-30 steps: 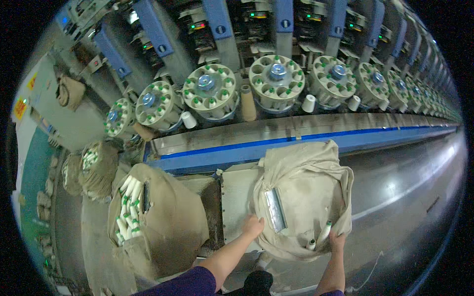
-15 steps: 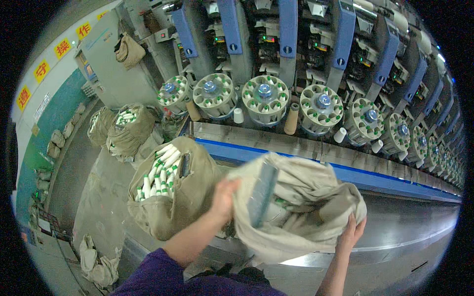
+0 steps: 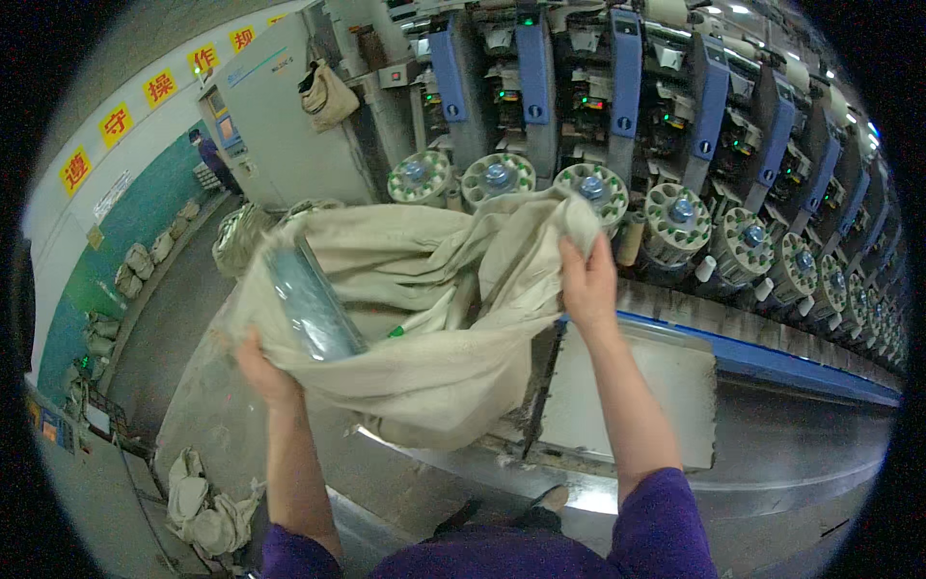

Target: The person repeatedly picks white cylindrical spools with green ends from a large sack and places them into slots on rotating circular fixtures along a machine line. The person continues this cycle of picking and placing spools across multiple fixtures.

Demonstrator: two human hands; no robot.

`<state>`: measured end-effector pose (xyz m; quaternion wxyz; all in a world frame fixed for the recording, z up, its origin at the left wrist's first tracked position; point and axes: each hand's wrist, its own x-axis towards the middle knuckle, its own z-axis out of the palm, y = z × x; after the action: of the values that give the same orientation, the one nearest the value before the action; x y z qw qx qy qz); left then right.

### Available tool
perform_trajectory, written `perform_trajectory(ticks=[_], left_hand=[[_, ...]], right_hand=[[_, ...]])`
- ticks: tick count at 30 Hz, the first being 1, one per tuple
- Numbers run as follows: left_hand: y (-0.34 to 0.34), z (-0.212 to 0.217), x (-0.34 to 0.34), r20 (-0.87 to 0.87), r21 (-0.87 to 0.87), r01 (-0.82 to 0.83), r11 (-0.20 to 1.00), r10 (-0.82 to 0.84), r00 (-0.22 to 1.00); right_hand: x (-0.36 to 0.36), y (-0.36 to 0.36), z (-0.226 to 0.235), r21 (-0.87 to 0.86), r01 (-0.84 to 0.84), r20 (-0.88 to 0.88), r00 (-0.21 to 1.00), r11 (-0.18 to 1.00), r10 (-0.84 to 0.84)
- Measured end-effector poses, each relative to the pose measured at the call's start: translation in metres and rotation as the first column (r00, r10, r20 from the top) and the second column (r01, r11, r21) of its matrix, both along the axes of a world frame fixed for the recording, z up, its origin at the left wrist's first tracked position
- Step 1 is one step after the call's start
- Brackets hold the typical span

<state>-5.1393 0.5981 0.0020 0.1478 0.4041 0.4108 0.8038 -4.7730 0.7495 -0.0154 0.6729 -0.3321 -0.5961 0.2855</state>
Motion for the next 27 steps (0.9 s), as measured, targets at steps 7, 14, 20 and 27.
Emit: perform_trajectory(ticks=[7, 14, 20, 27], left_hand=[[-0.076, -0.241, -0.072, -0.214, -0.969, -0.187, 0.162, -0.172, 0.962], [-0.115, -0.303, -0.060, 0.262, -0.901, 0.285, 0.328, -0.113, 0.958], [-0.130, -0.329, -0.107, 0.425, -0.897, 0.443, 0.011, -0.261, 0.867], [-0.213, -0.375, -0.197, 0.305, -0.947, 0.300, -0.114, -0.024, 0.952]], right_hand=[[-0.093, -0.007, -0.199, -0.509, 0.400, 0.604, 0.797, 0.762, -0.015], [-0.067, -0.001, -0.180, -0.268, 0.452, 0.589, 0.776, 0.851, -0.226], [-0.149, 0.022, -0.118, 0.019, 0.141, 0.820, 0.564, 0.990, -0.097], [-0.272, 0.060, -0.162, -0.077, -0.151, 0.984, -0.173, 0.986, 0.050]])
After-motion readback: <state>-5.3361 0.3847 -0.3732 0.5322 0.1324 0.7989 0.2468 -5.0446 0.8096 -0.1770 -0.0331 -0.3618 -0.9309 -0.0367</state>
